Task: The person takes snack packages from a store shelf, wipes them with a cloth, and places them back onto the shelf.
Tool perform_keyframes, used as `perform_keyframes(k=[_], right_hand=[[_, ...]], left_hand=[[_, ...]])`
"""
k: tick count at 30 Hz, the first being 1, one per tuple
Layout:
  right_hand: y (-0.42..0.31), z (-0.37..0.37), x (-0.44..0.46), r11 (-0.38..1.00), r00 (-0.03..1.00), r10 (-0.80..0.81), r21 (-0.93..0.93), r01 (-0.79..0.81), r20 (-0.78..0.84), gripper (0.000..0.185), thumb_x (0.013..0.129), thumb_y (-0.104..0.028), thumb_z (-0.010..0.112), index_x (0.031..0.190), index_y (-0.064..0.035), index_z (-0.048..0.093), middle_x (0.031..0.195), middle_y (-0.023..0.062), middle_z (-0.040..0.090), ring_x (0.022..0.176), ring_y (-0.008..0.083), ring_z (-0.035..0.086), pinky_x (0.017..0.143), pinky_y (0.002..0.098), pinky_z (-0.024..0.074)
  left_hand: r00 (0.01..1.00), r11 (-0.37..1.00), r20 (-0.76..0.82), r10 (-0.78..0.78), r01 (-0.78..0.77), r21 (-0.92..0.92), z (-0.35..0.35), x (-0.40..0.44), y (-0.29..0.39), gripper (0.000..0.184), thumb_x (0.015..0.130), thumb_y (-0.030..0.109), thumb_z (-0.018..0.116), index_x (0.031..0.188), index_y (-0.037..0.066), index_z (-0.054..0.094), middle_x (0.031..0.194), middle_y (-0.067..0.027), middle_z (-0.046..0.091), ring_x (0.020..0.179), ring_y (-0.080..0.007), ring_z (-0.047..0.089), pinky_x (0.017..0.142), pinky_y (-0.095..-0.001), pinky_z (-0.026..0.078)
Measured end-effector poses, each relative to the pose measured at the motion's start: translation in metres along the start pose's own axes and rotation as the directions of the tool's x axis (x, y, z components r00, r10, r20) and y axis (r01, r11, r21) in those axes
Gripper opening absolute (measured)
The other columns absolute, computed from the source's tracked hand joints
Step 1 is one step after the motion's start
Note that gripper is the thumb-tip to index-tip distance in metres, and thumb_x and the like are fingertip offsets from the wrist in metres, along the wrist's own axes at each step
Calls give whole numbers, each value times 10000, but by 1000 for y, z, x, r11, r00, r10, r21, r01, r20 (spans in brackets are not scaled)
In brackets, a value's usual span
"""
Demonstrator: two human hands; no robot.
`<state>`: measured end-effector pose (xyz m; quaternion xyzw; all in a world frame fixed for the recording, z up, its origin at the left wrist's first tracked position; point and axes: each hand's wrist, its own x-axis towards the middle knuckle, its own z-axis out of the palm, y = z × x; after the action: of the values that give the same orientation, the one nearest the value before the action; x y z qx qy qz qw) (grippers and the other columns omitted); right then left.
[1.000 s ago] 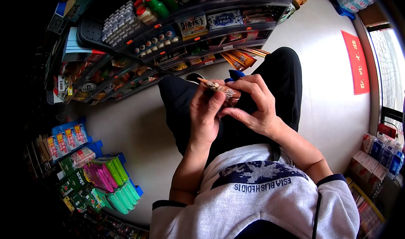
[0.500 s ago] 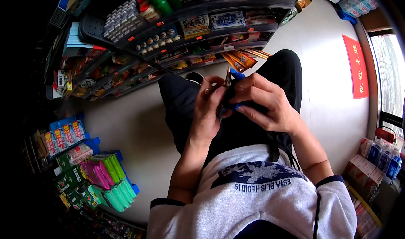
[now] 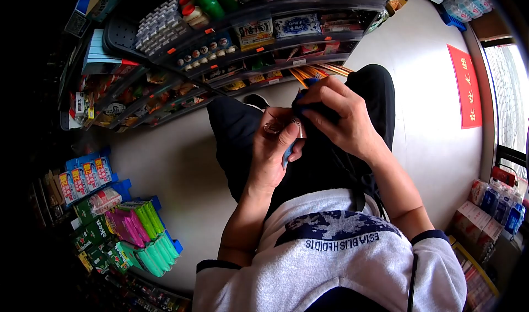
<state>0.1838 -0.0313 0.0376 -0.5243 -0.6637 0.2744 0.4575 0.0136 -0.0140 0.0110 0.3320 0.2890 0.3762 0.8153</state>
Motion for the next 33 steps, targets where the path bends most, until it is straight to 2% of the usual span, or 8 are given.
perform_keyframes(k=[6, 7, 10, 12, 14, 20, 24, 33], right_hand=[[21, 1, 8, 973, 975, 47, -210, -93, -217, 174, 752, -37, 668, 916, -52, 611, 921, 108, 571, 827, 313, 595, 676, 363, 491], [24, 0, 6, 972, 954, 180, -104, -210, -239, 181, 750, -30, 670, 923, -48, 620, 913, 111, 579, 821, 306, 597, 686, 351, 485], [10, -10, 0, 995, 957, 37, -73, -61, -286, 190, 742, -20, 676, 927, -31, 635, 851, 120, 574, 819, 280, 585, 724, 328, 479], [-10, -13, -5, 987, 977, -160, -33, 157, -139, 196, 729, -15, 679, 918, -47, 640, 863, 103, 560, 825, 261, 579, 710, 321, 484], [-19, -1, -14, 980, 980, -200, -2, 200, 24, 219, 718, -14, 683, 926, -70, 645, 894, 81, 552, 827, 243, 580, 692, 317, 488], [-8, 9, -14, 993, 992, -117, 19, 118, -46, 223, 726, -18, 688, 941, -49, 638, 929, 101, 539, 839, 245, 581, 701, 312, 494], [-8, 6, -11, 995, 996, -76, 60, 79, -51, 199, 738, -11, 684, 930, -38, 639, 922, 105, 544, 857, 241, 582, 726, 304, 488], [13, 5, 5, 998, 986, -5, -59, -4, -164, 183, 758, -17, 674, 935, -26, 626, 903, 110, 556, 840, 262, 582, 716, 322, 477]], left_hand=[[993, 981, 86, -75, 89, -171, -3, -5, -2, 246, 863, 177, 631, 995, 39, 476, 808, -101, 561, 561, -91, 481, 440, -182, 365], [989, 964, 113, -100, 124, -236, -5, -5, -1, 266, 864, 206, 624, 1023, 41, 488, 827, -105, 557, 558, -106, 483, 431, -186, 358], [983, 904, 84, -161, 181, -387, -4, -5, 3, 242, 873, 209, 608, 992, 28, 500, 794, -97, 558, 545, -98, 484, 433, -187, 366], [976, 855, 89, -199, 217, -471, -12, -2, -3, 217, 892, 212, 575, 998, 33, 513, 786, -76, 561, 530, -81, 470, 429, -182, 364], [979, 868, 106, -175, 204, -452, -8, 0, -2, 175, 913, 193, 543, 998, 41, 522, 783, -39, 564, 526, -58, 454, 426, -175, 354], [998, 989, -47, 33, -39, -140, -1, -1, -2, 294, 900, 257, 601, 1091, 60, 495, 862, -6, 566, 577, -56, 469, 464, -186, 371], [997, 998, 48, 52, -51, -39, -5, -1, -2, 305, 885, 265, 619, 1068, 58, 489, 866, -10, 557, 606, -67, 481, 465, -194, 373], [960, 928, 231, -157, 224, -298, -6, -4, 2, 267, 894, 190, 603, 1030, 8, 462, 922, -165, 561, 597, -83, 463, 449, -160, 368]])
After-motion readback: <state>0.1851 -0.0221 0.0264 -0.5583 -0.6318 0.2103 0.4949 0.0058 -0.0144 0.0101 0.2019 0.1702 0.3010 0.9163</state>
